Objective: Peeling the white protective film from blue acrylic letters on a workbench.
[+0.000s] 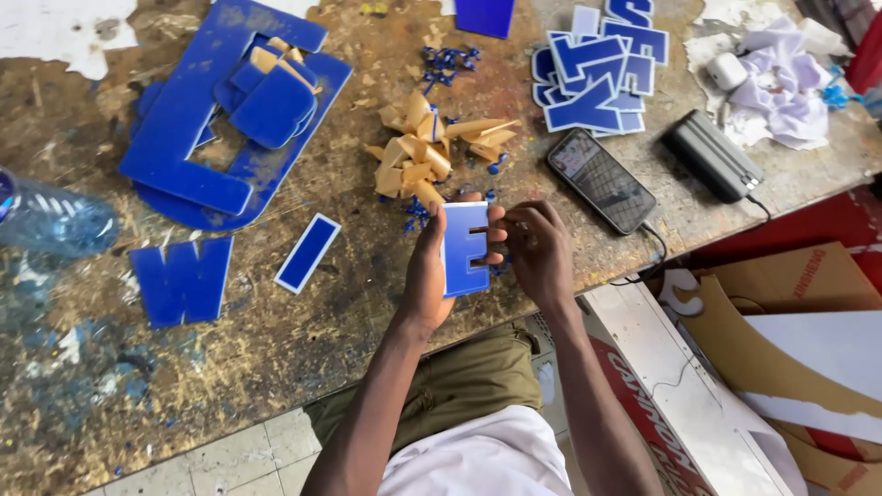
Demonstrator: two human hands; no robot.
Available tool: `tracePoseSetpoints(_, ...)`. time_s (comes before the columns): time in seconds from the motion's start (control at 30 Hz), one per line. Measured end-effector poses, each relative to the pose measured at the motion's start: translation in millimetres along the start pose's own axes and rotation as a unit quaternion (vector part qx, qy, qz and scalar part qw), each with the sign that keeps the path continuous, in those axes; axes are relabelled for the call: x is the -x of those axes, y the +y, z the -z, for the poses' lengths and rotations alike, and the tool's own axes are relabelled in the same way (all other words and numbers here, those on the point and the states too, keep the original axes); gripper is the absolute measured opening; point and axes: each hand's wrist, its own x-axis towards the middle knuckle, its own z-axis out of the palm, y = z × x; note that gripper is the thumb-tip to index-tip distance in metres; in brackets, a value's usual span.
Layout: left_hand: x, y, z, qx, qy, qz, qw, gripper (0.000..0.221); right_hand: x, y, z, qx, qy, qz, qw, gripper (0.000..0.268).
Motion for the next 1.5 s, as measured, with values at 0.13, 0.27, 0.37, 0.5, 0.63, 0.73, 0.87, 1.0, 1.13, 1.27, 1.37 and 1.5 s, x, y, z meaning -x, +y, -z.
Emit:
tracePoseSetpoints(0.13,-7.7,-5.9,-10.6,-0.007,0.005,0.008,1.000,0.084,-1.2,12.2,12.0,0.085,0.013,0.044,0.995,0.028)
tracePoseSetpoints(0.27,-25.4,-7.9,-24.5,-0.010,-0.002,0.009,1.000,0.080,-34.2,43.1,38.5,0.150,0.108,0.059,0.981,0.030)
tracePoseSetpoints(0.37,-45.9,-17.6,-35.7,-0.011,-0.008,0.014,1.000,0.081,-51.7,78.9,54.1,0.205,0.083,0.055,0.974,0.031)
tracePoseSetpoints(0.5,-75.8,-30.7,-49.9,-0.020,0.005,0.015,1.000,0.086,-45.6,55.9,71.3,0.192,0.062,0.010,0.979,0.037)
tracePoseSetpoints(0.63,-102.2,-50.7,-53.1,0.040,0.007,0.015,0.999,0.077,-33.1,50.3,73.5,0.175,0.111,0.003,0.978,0.031)
tracePoseSetpoints(0.73,-110.3,-53.8,-61.8,0.062,0.029,0.019,0.997,0.072,-38.5,64.1,72.7,0.171,0.123,-0.001,0.978,0.028)
tracePoseSetpoints(0.87,-111.2,-62.7,-59.5,0.062,0.041,0.038,0.997,0.075,-40.6,70.7,78.2,0.203,0.076,-0.029,0.976,0.024)
tracePoseSetpoints(1.0,-110.5,-62.5,-59.4,0.055,0.043,0.034,0.997,0.075,-46.3,77.2,79.4,0.205,0.059,-0.034,0.976,0.021)
tracePoseSetpoints(1.13,-105.5,-60.0,-59.7,0.047,0.040,0.032,0.998,0.075,-47.7,83.7,77.8,0.220,0.047,-0.034,0.974,0.024)
tracePoseSetpoints(1.27,-100.7,-55.4,-54.4,0.006,0.056,0.019,0.998,0.080,-41.8,80.1,72.3,0.238,0.044,0.002,0.970,0.023)
tracePoseSetpoints(1.37,-97.6,-58.1,-48.5,-0.003,0.067,0.011,0.998,0.080,-25.7,72.4,61.1,0.236,0.031,0.001,0.971,0.022)
tracePoseSetpoints(1.5,-85.4,-53.9,-47.4,-0.024,0.082,-0.008,0.996,0.084,3.9,73.2,40.4,0.209,0.012,0.006,0.978,0.023)
